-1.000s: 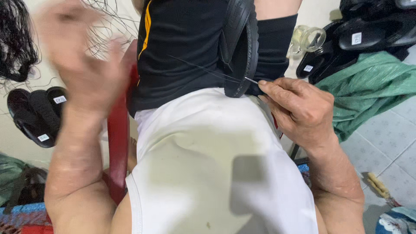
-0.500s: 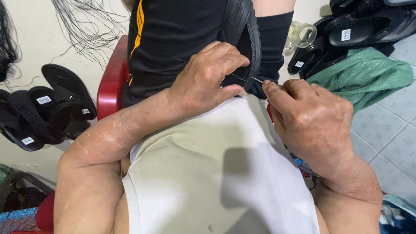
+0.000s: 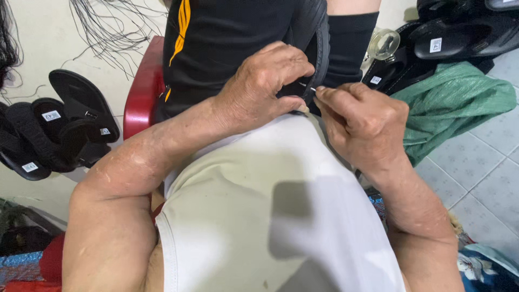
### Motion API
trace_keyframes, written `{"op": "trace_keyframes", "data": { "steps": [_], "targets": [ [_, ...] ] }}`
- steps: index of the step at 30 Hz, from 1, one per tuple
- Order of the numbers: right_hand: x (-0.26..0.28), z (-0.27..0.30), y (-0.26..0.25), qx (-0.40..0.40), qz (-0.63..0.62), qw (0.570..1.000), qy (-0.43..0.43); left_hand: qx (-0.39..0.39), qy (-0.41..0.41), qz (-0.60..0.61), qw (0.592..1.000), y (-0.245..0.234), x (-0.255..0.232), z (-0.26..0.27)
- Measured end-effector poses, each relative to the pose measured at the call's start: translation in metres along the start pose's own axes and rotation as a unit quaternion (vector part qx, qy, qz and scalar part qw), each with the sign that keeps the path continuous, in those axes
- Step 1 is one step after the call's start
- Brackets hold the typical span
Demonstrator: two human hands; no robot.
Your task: The person sews a black shoe using a needle and thread. They repeatedly push the needle through the shoe material and pull the thread tight to secure the stitches.
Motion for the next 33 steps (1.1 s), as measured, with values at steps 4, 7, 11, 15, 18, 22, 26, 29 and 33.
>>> {"op": "trace_keyframes", "data": {
  "steps": [4, 7, 11, 15, 18, 22, 26, 29, 33],
  "targets": [
    [0.0, 0.002, -0.001, 0.005, -0.065, 0.998, -0.011, 0.011, 0.035, -0.119, 0.992, 0.0, -0.025, 0.006],
    [-0.004, 0.012, -0.003, 0.002, -0.036, 0.999, -0.001, 0.007, 0.041, -0.22, 0.975, 0.001, -0.037, 0.008],
    [-0.008, 0.013, 0.0, 0.027, -0.013, 0.999, 0.014, -0.011, -0.029, 0.045, 0.998, -0.012, -0.031, 0.007],
    [-0.019, 0.017, 0.013, 0.055, -0.069, 0.996, 0.015, -0.054, -0.216, 0.368, 0.903, -0.012, -0.003, 0.01],
    [-0.017, 0.016, 0.01, 0.025, -0.084, 0.996, 0.013, -0.102, -0.259, 0.446, 0.851, -0.004, 0.02, 0.015],
    [-0.02, 0.016, 0.013, 0.026, -0.097, 0.995, 0.025, -0.124, -0.302, 0.309, 0.893, 0.005, 0.041, 0.023],
    [-0.032, 0.027, 0.026, -0.004, -0.125, 0.99, 0.062, -0.011, -0.295, 0.197, 0.935, 0.019, 0.047, 0.02],
    [-0.037, 0.041, 0.02, -0.028, -0.14, 0.986, 0.081, -0.009, -0.358, 0.222, 0.907, 0.019, 0.048, 0.018],
    [-0.034, 0.067, 0.013, -0.051, -0.064, 0.994, 0.072, -0.047, -0.377, 0.345, 0.858, 0.026, 0.051, 0.013]
  ]
}}
Point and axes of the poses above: each hand's wrist, its own z-axis away from the middle knuckle, its own y-axis out of the palm, x = y × z, the point moved 10 cm from there along -z, towards the middle knuckle, and after that the axes turned 7 degrees about z, right-handed, at the moved point
